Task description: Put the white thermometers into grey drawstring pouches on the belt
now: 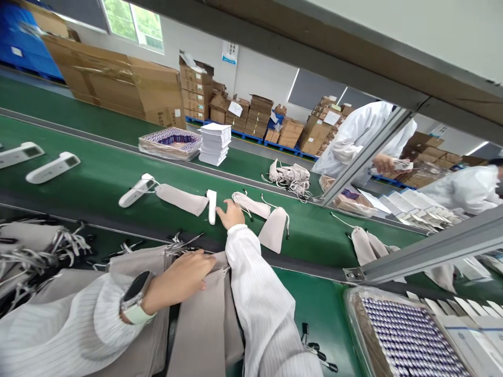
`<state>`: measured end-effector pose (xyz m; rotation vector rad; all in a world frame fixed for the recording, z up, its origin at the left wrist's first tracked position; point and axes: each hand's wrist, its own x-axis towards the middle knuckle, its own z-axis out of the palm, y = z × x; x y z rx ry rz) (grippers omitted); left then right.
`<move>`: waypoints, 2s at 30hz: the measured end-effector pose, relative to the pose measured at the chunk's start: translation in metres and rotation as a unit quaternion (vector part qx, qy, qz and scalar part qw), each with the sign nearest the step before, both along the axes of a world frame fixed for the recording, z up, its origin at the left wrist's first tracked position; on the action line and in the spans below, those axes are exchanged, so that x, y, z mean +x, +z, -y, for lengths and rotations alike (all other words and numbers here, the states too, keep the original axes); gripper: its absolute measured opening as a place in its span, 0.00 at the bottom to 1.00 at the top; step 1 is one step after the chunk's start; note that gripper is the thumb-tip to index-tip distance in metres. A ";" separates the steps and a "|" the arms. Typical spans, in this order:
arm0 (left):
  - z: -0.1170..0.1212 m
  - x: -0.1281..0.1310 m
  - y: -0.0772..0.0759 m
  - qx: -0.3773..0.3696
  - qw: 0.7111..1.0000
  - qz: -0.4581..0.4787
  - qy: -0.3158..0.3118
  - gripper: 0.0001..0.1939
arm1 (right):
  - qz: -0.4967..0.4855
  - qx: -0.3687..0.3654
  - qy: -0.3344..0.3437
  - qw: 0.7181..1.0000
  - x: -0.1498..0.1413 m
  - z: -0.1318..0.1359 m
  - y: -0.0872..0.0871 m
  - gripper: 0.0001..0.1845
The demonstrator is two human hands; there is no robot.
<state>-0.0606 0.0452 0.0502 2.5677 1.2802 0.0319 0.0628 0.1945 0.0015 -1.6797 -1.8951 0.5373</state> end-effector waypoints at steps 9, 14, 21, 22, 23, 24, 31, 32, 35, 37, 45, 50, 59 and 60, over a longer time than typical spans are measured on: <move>-0.007 -0.011 0.021 -0.083 0.988 0.129 0.003 0.04 | -0.318 -0.164 -0.001 0.934 -0.006 -0.013 -0.017 0.29; -0.011 -0.023 0.045 -0.120 0.971 0.205 0.015 0.11 | -0.452 -0.160 0.097 0.872 0.019 0.006 0.040 0.41; -0.010 -0.022 0.057 -0.071 0.947 0.308 -0.053 0.15 | -0.523 -0.050 0.169 0.834 0.036 0.067 0.122 0.50; -0.010 -0.021 0.056 -0.067 0.943 0.322 -0.053 0.15 | -0.531 -0.042 0.172 0.829 0.036 0.074 0.123 0.49; -0.010 -0.019 0.054 -0.064 0.939 0.334 -0.050 0.14 | -0.539 -0.039 0.178 0.823 0.036 0.079 0.122 0.48; -0.010 -0.018 0.053 -0.061 0.937 0.342 -0.042 0.13 | -0.546 -0.039 0.183 0.817 0.036 0.083 0.120 0.46; -0.016 -0.014 0.044 0.017 0.917 0.396 0.044 0.09 | -0.502 -0.142 0.218 0.824 0.037 0.082 0.100 0.22; -0.017 -0.014 0.043 0.040 0.913 0.402 0.057 0.09 | -0.459 -0.174 0.241 0.837 0.035 0.082 0.099 0.27; -0.022 -0.017 0.041 0.089 0.908 0.398 0.091 0.08 | -0.279 -0.222 0.296 0.886 0.028 0.084 0.093 0.34; -0.025 -0.020 0.042 0.100 0.912 0.382 0.109 0.08 | -0.217 -0.143 0.256 0.931 0.026 0.082 0.088 0.32; -0.026 -0.031 0.054 -0.016 0.924 0.363 0.120 0.09 | -0.290 -0.021 0.221 0.931 0.020 0.070 0.069 0.25; -0.023 -0.030 0.057 -0.078 0.884 0.450 0.100 0.08 | -0.345 -0.142 0.222 0.901 -0.007 0.072 0.048 0.30; 0.021 -0.028 0.075 -0.090 0.823 0.555 0.075 0.06 | -0.500 0.003 -0.058 0.864 0.040 0.035 0.037 0.26; 0.020 -0.028 0.074 -0.072 0.811 0.575 0.074 0.05 | -0.493 -0.027 -0.021 0.869 0.040 0.040 0.042 0.25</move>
